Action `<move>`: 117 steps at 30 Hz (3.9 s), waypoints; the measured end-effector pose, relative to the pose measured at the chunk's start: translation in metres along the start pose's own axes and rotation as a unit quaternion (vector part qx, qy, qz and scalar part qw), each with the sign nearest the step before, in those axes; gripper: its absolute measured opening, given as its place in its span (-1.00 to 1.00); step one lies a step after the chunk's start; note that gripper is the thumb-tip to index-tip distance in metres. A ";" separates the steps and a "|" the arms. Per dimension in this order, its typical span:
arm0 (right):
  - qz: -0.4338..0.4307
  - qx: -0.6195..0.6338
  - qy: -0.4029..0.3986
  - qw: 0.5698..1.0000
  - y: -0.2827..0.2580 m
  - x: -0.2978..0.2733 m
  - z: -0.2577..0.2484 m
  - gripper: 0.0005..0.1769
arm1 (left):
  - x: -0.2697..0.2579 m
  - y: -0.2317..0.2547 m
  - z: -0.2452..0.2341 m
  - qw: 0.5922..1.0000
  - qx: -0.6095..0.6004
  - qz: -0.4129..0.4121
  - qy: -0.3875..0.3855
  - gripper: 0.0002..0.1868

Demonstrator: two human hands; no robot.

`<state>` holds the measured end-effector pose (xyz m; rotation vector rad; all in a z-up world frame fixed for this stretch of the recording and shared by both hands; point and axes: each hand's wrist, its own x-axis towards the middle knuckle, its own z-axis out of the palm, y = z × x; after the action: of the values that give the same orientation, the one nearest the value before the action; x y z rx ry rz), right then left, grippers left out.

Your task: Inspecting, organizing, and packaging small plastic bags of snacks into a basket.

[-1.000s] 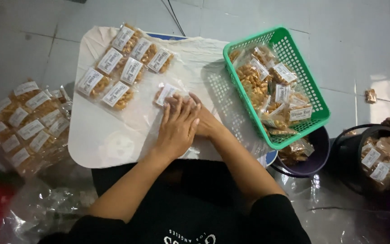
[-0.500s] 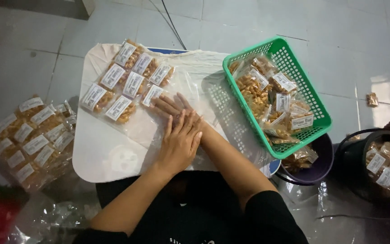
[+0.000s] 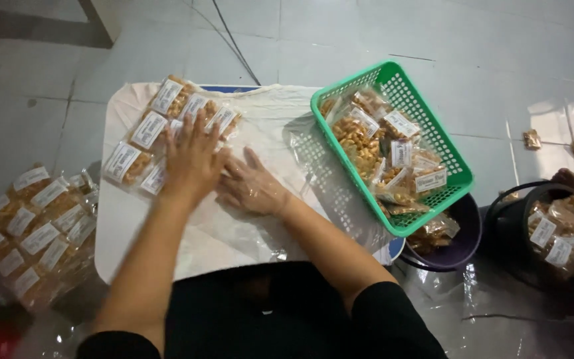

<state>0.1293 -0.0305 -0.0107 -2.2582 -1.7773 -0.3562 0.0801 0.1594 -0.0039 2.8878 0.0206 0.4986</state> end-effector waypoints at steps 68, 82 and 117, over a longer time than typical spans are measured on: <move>0.277 0.466 0.268 0.796 -0.001 -0.097 -0.221 -0.22 | 0.006 0.205 -0.100 0.606 -0.758 -0.237 0.033 -0.62; 0.390 0.701 0.360 0.476 -0.010 -0.119 -0.144 -0.61 | -0.020 0.195 -0.081 0.564 -0.782 -0.264 0.033 -0.65; 0.518 0.490 0.272 0.647 -0.030 -0.172 -0.076 -0.71 | -0.079 0.143 -0.024 0.973 -0.114 -0.071 -0.185 -0.43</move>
<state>0.0581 -0.2067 0.0036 -1.6182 -0.0438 0.1619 -0.0056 0.0205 0.0220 2.6807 0.1039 -0.0652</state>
